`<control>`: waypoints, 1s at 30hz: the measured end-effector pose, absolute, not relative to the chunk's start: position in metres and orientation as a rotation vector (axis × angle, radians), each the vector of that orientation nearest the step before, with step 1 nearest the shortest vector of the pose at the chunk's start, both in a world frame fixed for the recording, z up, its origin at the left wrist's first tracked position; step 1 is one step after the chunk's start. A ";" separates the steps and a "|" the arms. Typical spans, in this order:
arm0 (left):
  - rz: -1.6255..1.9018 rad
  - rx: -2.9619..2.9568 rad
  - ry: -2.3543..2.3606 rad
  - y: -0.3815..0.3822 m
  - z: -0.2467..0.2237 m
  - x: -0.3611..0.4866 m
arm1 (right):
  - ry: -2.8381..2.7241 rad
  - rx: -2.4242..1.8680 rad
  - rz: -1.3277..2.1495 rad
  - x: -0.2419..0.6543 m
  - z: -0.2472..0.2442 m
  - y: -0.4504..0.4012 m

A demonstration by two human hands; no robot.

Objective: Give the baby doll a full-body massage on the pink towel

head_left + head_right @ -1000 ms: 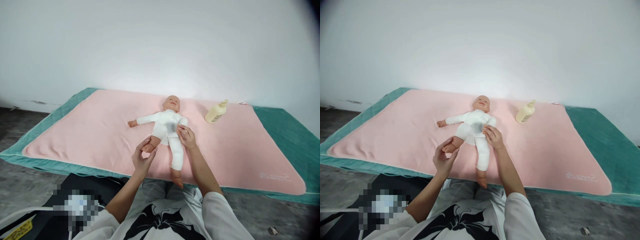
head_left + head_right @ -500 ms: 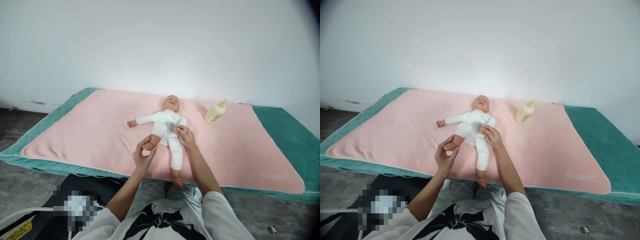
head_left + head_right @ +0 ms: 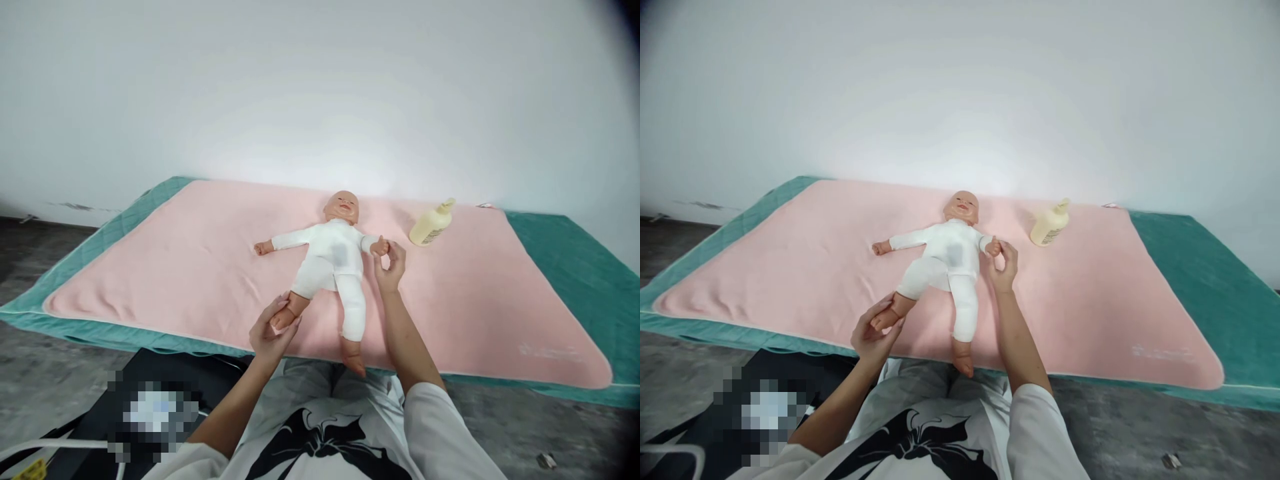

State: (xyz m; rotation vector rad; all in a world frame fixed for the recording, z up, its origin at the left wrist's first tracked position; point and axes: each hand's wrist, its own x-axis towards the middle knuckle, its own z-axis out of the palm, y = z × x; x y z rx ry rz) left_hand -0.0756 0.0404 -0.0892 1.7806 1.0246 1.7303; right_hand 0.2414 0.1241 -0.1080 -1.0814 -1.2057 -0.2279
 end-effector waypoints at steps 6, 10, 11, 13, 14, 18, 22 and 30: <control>1.674 1.876 1.027 0.023 -0.101 -0.097 | -0.818 -1.127 -0.012 0.249 -0.102 0.129; 1.665 1.899 1.048 0.013 -0.110 -0.105 | -0.687 -1.171 0.021 0.256 -0.100 0.129; 1.674 1.898 1.047 0.011 -0.113 -0.107 | -0.655 -1.184 0.020 0.258 -0.100 0.129; 1.687 1.889 1.052 0.005 -0.119 -0.110 | -0.595 -1.199 0.021 0.263 -0.103 0.129; 1.684 1.880 1.062 0.003 -0.122 -0.112 | -0.570 -1.200 0.028 0.265 -0.105 0.130; 1.650 1.860 1.120 -0.003 -0.131 -0.118 | -0.467 -1.208 0.116 0.274 -0.117 0.133; 1.672 1.903 1.134 -0.004 -0.138 -0.122 | -0.328 -1.246 0.231 0.280 -0.127 0.136; 1.600 1.912 1.203 -0.008 -0.151 -0.125 | -0.278 -1.246 0.305 0.286 -0.129 0.139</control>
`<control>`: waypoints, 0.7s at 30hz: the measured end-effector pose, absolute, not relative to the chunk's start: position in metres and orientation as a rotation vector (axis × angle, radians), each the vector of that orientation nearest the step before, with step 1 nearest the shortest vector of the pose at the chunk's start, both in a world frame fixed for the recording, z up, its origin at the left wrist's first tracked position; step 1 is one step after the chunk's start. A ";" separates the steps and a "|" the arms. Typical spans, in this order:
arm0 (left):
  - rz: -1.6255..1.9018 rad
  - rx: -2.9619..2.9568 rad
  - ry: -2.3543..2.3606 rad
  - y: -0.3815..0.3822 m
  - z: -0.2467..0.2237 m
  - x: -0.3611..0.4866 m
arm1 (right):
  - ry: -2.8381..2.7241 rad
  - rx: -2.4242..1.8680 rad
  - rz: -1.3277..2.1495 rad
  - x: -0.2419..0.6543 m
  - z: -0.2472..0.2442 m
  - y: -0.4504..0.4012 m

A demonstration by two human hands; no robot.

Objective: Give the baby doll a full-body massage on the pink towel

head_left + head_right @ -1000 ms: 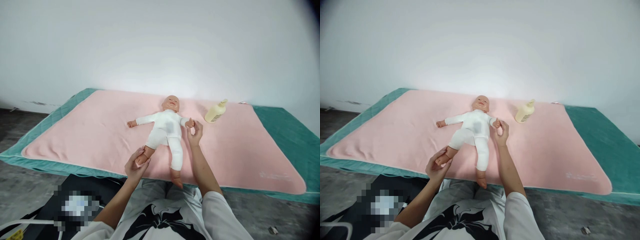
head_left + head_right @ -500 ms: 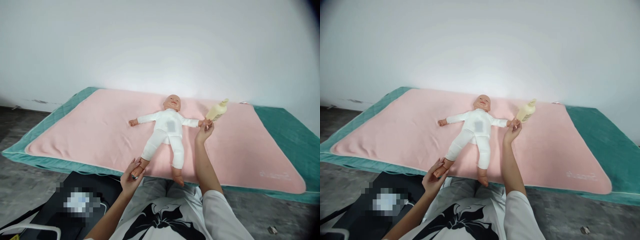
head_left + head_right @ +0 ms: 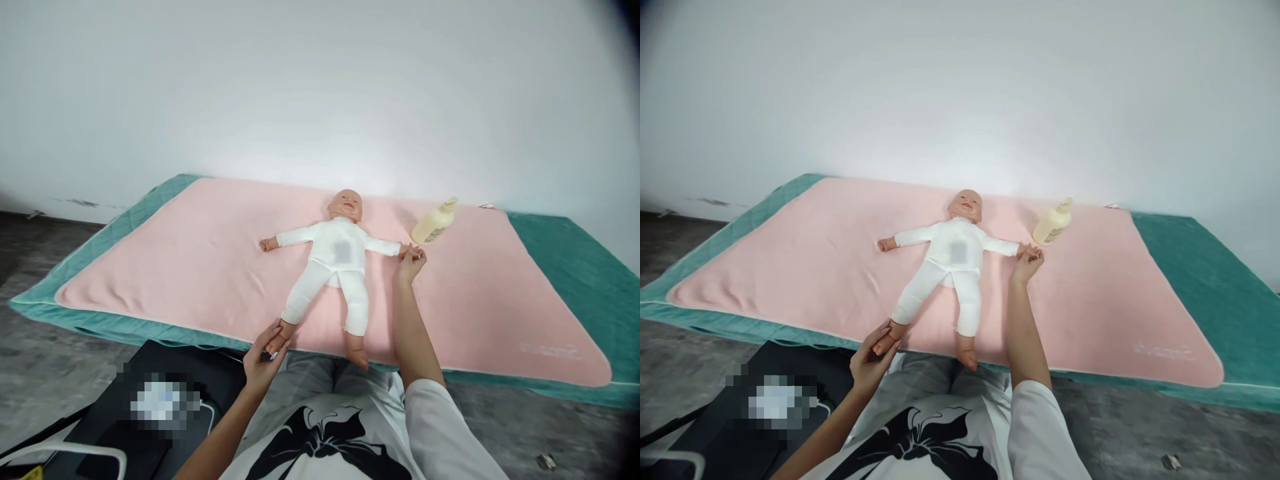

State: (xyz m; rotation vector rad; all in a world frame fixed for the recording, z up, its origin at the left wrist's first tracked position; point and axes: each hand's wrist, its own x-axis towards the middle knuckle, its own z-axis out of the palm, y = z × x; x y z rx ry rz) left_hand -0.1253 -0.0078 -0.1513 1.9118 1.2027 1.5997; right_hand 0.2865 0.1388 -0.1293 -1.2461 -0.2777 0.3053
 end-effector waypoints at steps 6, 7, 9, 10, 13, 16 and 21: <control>1.596 1.983 1.209 -0.007 -0.146 -0.125 | -0.252 -1.166 0.368 0.286 -0.126 0.139; 1.596 1.976 1.213 -0.008 -0.147 -0.125 | -0.254 -1.173 0.366 0.286 -0.125 0.139; 1.605 1.947 1.218 -0.008 -0.147 -0.124 | -0.284 -1.201 0.351 0.285 -0.125 0.139; 1.615 1.927 1.218 -0.009 -0.147 -0.123 | -0.312 -1.221 0.339 0.285 -0.125 0.139; 1.648 1.860 1.193 -0.010 -0.141 -0.120 | -0.424 -1.281 0.296 0.285 -0.126 0.138; 1.683 1.831 1.142 -0.009 -0.131 -0.117 | -0.517 -1.285 0.250 0.282 -0.123 0.135; 1.755 1.817 1.098 -0.003 -0.120 -0.113 | -0.612 -1.194 0.157 0.266 -0.107 0.127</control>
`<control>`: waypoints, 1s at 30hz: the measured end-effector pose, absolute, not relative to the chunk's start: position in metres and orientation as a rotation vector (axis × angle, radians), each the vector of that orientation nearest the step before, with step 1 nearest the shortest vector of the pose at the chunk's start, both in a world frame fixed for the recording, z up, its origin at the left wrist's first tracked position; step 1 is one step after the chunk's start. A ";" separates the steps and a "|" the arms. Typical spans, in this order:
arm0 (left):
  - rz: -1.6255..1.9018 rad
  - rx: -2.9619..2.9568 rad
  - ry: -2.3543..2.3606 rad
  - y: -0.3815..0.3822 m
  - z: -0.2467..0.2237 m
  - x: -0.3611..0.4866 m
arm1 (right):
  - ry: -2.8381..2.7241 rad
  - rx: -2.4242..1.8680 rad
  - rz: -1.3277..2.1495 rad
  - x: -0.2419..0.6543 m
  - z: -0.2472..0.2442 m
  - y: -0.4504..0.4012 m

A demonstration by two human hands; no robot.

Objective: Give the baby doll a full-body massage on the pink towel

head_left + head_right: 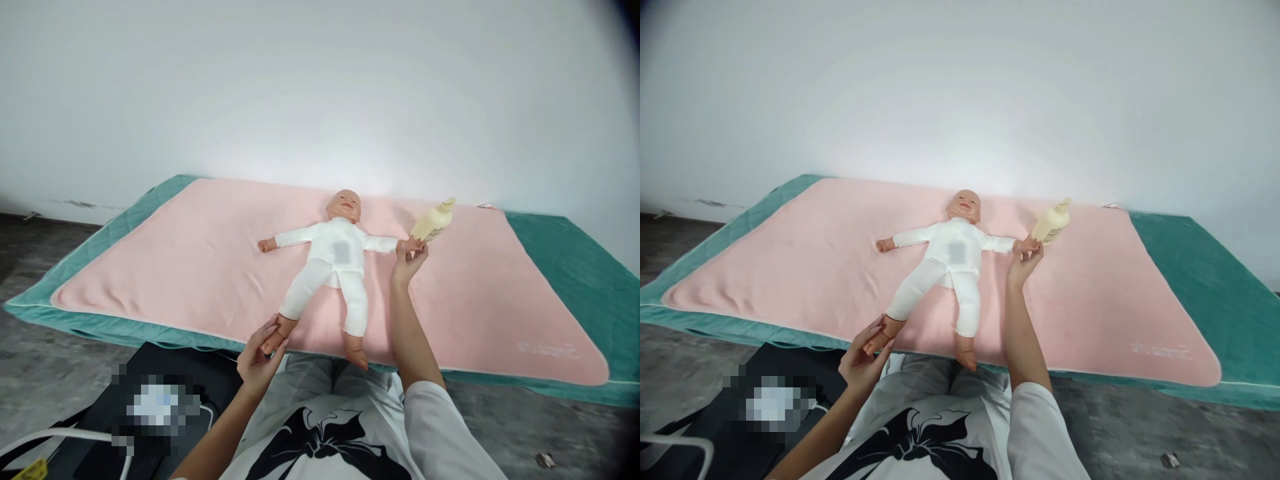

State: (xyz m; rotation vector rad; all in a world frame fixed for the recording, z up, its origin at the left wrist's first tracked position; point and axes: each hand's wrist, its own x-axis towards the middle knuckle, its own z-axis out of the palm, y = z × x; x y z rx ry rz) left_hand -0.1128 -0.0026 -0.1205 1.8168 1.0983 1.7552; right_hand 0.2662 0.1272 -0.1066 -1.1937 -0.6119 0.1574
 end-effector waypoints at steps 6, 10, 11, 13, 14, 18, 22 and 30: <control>1.871 1.757 1.027 0.016 -0.104 -0.095 | -0.884 -1.143 0.094 0.243 -0.102 0.121; 1.886 1.726 0.993 0.028 -0.090 -0.079 | -1.134 -1.212 -0.039 0.241 -0.112 0.120; 1.878 1.722 0.998 0.031 -0.087 -0.076 | -1.208 -1.221 -0.076 0.241 -0.113 0.120; 1.868 1.717 1.016 0.035 -0.082 -0.069 | -1.343 -1.239 -0.137 0.241 -0.115 0.119; 1.865 1.714 1.028 0.038 -0.079 -0.066 | -1.397 -1.248 -0.157 0.240 -0.115 0.119; 1.850 1.702 1.048 0.048 -0.065 -0.053 | -1.538 -1.257 -0.194 0.234 -0.111 0.117; 1.767 1.747 1.067 0.058 -0.052 -0.041 | -1.633 -1.249 -0.160 0.229 -0.107 0.116; 1.719 1.781 1.059 0.068 -0.046 -0.027 | -1.770 -1.189 -0.188 0.229 -0.101 0.115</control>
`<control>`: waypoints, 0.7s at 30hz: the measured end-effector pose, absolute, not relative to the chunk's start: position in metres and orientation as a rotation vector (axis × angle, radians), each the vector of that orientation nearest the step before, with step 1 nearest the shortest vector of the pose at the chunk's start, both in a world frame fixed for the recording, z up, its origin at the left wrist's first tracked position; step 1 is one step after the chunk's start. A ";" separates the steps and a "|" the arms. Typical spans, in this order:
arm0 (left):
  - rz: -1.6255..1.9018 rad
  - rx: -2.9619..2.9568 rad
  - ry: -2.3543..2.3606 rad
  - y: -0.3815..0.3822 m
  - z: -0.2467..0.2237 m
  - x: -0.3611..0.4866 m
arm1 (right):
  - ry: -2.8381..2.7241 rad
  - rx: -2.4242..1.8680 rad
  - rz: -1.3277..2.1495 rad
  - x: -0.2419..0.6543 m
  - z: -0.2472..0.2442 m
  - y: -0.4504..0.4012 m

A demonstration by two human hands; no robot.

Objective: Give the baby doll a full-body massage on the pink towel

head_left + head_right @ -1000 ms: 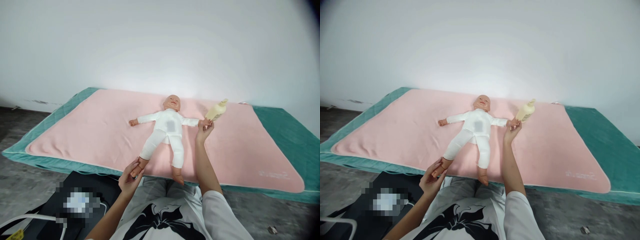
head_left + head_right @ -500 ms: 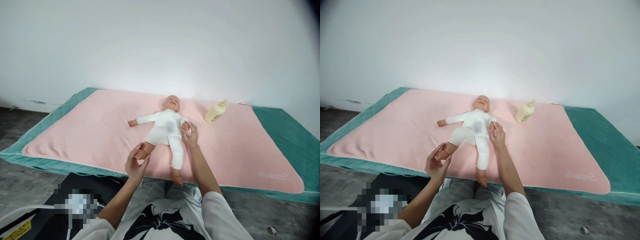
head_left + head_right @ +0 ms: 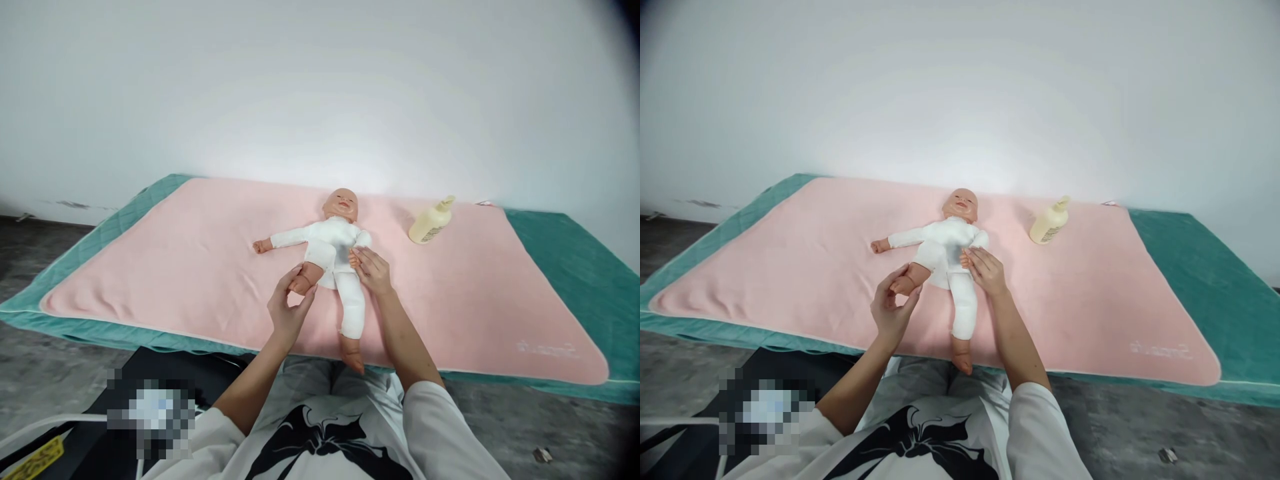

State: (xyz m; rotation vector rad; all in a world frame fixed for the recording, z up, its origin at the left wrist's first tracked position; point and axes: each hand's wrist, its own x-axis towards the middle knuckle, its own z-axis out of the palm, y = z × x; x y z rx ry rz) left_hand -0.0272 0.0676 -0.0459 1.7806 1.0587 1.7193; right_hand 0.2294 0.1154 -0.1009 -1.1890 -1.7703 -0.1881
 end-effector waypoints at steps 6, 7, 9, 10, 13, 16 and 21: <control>1.707 1.782 1.066 0.068 -0.049 -0.032 | -1.748 -1.198 -0.188 0.230 -0.103 0.116; 1.701 1.782 1.070 0.068 -0.049 -0.034 | -1.726 -1.203 -0.184 0.230 -0.104 0.116; 1.698 1.788 1.072 0.067 -0.051 -0.037 | -1.662 -1.218 -0.178 0.232 -0.105 0.117; 1.701 1.791 1.069 0.067 -0.053 -0.039 | -1.613 -1.229 -0.171 0.232 -0.106 0.117; 1.720 1.789 1.062 0.063 -0.059 -0.044 | -1.385 -1.274 -0.112 0.233 -0.107 0.118; 1.739 1.776 1.058 0.057 -0.071 -0.050 | -1.078 -1.272 0.006 0.234 -0.105 0.120; 1.769 1.798 1.019 0.041 -0.096 -0.068 | -0.757 -1.203 0.172 0.245 -0.099 0.125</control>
